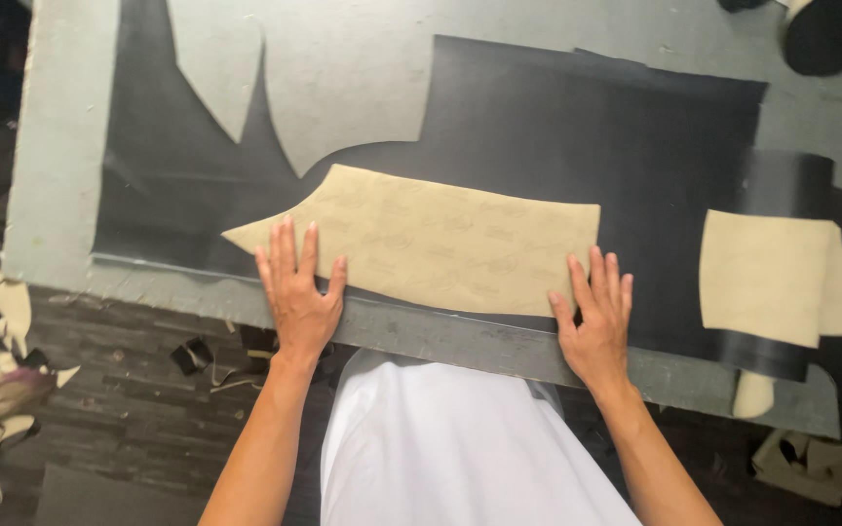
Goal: The person places paper templates on a black leather sheet and uses scissors to cut the leather around the templates. They adjust the templates and leather pieces, then continue cutting along the template edges to produce shaped leather parts.
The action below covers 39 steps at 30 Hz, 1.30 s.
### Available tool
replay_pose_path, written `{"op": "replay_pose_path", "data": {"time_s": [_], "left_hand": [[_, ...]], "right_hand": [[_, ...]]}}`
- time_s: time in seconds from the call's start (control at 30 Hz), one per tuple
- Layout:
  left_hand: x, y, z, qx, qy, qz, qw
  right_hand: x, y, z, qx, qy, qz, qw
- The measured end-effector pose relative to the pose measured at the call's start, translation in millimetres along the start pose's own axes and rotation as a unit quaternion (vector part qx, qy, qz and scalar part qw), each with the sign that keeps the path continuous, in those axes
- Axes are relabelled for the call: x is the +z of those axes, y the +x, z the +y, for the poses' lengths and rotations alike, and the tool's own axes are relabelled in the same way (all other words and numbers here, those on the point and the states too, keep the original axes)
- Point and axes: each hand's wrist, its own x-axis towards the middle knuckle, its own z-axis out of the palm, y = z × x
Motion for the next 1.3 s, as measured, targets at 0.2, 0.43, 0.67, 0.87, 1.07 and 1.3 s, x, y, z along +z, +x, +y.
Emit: {"op": "replay_pose_path", "data": {"time_s": [0.2, 0.43, 0.67, 0.87, 1.07, 1.3], "left_hand": [[-11, 9, -10, 0.032, -0.019, 0.015, 0.999], [-19, 12, -9, 0.035, -0.015, 0.022, 0.999], [-23, 10, -11, 0.026, -0.012, 0.021, 0.999], [-20, 10, -9, 0.026, -0.016, 0.019, 0.999], [-14, 7, -11, 0.027, -0.017, 0.014, 0.999], [-9, 4, -2, 0.023, -0.005, 0.016, 1.000]], "right_hand": [[5, -11, -3, -0.009, 0.009, -0.013, 1.000], [11, -20, -8, -0.009, 0.007, -0.010, 1.000], [11, -23, -12, -0.025, 0.005, -0.005, 1.000], [10, -25, -11, -0.018, 0.004, -0.001, 1.000], [10, -30, -10, -0.017, -0.004, -0.006, 1.000], [-1, -31, -17, 0.001, 0.005, 0.036, 0.999]]}}
